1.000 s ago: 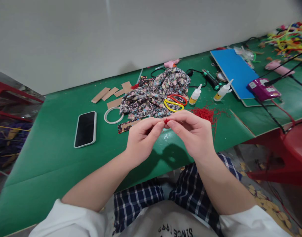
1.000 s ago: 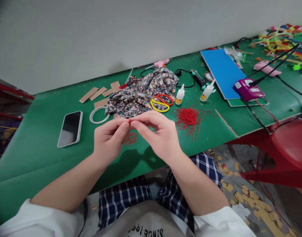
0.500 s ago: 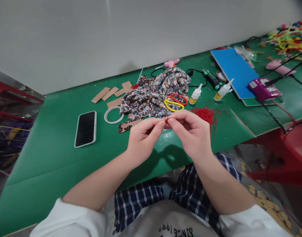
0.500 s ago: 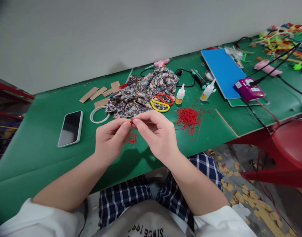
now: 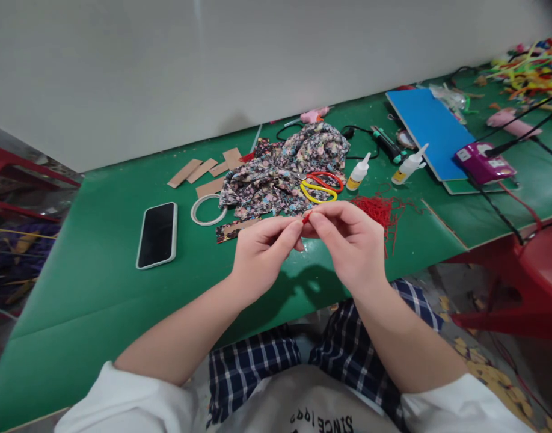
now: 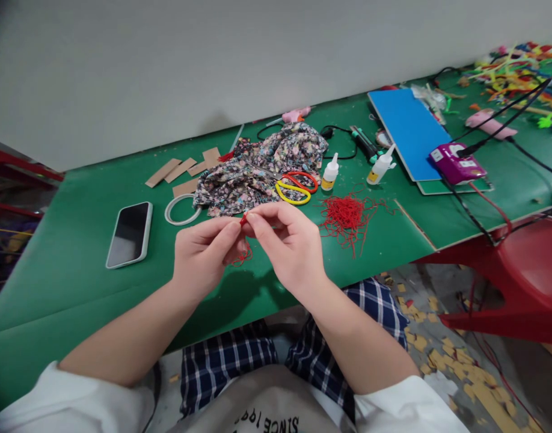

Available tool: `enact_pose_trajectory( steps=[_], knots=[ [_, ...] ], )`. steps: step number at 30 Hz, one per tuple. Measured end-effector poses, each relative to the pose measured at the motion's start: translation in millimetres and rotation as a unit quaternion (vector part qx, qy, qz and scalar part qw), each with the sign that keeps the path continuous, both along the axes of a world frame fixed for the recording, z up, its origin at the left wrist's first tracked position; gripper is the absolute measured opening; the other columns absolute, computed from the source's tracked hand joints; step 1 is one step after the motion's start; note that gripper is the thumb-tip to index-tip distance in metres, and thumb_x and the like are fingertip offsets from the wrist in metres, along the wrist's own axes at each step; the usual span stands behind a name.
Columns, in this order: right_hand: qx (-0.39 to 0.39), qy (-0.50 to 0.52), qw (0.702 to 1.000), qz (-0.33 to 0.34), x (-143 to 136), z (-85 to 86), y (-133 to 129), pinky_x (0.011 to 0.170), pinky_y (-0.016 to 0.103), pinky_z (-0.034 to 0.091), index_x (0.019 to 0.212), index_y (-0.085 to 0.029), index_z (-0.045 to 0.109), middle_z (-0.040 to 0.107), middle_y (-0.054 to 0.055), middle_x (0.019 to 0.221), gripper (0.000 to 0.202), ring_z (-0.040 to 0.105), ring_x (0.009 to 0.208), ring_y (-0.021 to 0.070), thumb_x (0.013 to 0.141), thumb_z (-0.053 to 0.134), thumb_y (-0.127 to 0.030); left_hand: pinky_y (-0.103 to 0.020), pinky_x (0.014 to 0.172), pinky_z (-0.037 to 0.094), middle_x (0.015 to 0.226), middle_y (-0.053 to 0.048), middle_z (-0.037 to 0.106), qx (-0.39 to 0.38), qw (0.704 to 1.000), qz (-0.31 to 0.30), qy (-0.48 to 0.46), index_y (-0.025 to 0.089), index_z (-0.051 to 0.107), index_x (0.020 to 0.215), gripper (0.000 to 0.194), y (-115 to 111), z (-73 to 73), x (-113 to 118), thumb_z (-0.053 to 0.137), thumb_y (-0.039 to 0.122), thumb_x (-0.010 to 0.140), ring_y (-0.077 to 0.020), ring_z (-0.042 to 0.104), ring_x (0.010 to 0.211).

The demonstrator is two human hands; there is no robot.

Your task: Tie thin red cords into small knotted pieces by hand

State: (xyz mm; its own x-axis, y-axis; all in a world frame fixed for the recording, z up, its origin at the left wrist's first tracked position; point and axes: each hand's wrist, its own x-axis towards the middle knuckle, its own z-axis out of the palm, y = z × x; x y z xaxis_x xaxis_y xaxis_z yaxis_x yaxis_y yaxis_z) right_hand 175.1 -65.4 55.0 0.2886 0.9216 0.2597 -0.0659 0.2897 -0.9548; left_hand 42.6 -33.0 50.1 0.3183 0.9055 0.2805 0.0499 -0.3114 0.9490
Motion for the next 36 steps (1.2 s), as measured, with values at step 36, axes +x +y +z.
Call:
enact_pose_trajectory(
  steps=[36],
  knots=[
    [0.073, -0.116, 0.99, -0.036, 0, 2.2, -4, 0.064, 0.026, 0.057, 0.084, -0.025, 0.067, 0.066, 0.0, 0.084, 0.007, 0.063, 0.079, 0.0126, 0.08, 0.064, -0.019, -0.02, 0.052, 0.04, 0.056, 0.001, 0.059, 0.282, 0.946, 0.11, 0.111, 0.017, 0.07, 0.078, 0.016, 4, 3.0, -2, 0.057, 0.022, 0.085, -0.0079, 0.051, 0.052]
  ],
)
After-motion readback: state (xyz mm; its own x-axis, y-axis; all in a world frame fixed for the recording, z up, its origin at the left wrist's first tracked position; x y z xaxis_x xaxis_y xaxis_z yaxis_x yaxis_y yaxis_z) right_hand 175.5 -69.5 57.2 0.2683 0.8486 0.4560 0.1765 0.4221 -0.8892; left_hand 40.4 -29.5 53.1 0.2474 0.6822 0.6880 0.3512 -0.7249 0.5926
